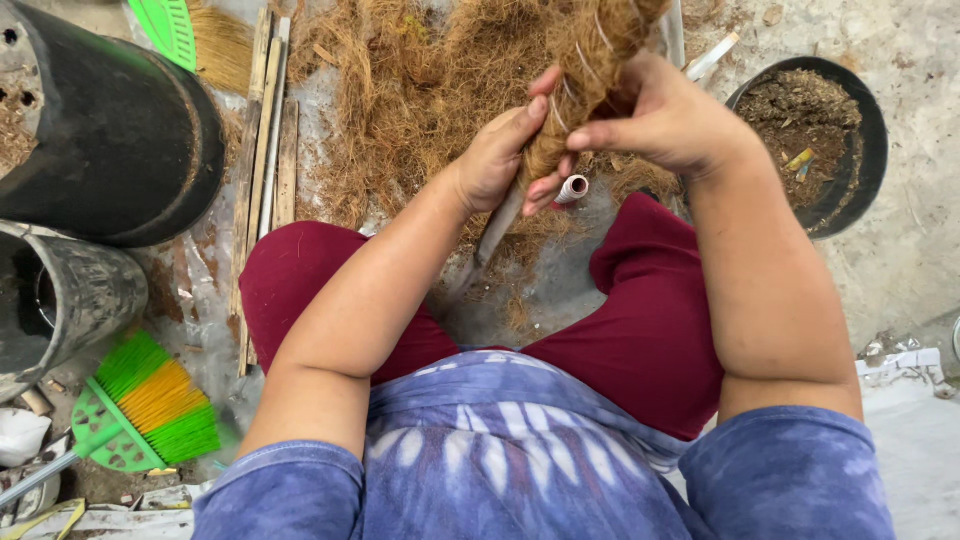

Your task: The person sits on the floor and repeatedly gathers loose coconut fiber, then twists it with both hands into a compact rope-like strand. The person continues this process, forming multiple small twisted bundles from the loose material.

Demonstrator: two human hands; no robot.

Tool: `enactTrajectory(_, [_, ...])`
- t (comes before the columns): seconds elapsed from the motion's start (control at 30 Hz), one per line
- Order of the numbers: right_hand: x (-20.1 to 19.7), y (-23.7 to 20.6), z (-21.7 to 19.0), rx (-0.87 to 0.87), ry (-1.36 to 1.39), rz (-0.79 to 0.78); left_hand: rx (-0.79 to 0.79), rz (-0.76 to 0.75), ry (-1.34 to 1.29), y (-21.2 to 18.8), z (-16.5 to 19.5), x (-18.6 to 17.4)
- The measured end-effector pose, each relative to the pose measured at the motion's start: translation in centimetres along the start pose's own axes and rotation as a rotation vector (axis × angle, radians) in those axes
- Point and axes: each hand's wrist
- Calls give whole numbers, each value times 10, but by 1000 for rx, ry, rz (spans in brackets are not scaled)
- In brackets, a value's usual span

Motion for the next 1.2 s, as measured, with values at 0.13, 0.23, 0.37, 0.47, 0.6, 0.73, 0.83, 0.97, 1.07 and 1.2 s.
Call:
enactTrajectory(0.13, [7, 2, 13, -99, -39, 172, 102, 202, 180, 6, -5, -6])
enactTrajectory(0.23, [10, 7, 22, -124, 2, 278, 263, 267, 379, 10, -13, -3])
enactTrajectory(0.37, [19, 20, 30, -79, -111, 423, 417, 335, 472, 12, -20, 3])
enactTrajectory(0.47, [22, 24, 31, -126, 6, 376, 467, 367, 488, 12, -21, 2])
enactTrajectory(0.6, [16, 16, 24, -86, -67, 286, 444, 407, 428, 12, -20, -3])
enactTrajectory(0.73, [12, 7, 16, 158, -311, 245, 505, 395, 388, 8, -10, -6])
enactTrajectory(0.83, [11, 7, 14, 75, -165, 281, 496, 343, 215, 5, 0, -4])
enactTrajectory(0.97, [9, 14, 18, 36, -218, 345, 364, 288, 112, 1, 10, 3])
enactTrajectory(1.07, [5, 17, 21, -91, -51, 162, 161, 125, -3, -5, 13, 5])
enactTrajectory(1.2, [5, 17, 22, -169, -40, -39, -5, 22, -77, -8, 6, 5])
Point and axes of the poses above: each hand's wrist, its own y-axis towards the middle knuckle, its own x-axis out of the palm, z = x × y, and after that the axes turned 15 degrees about -y, right-handed
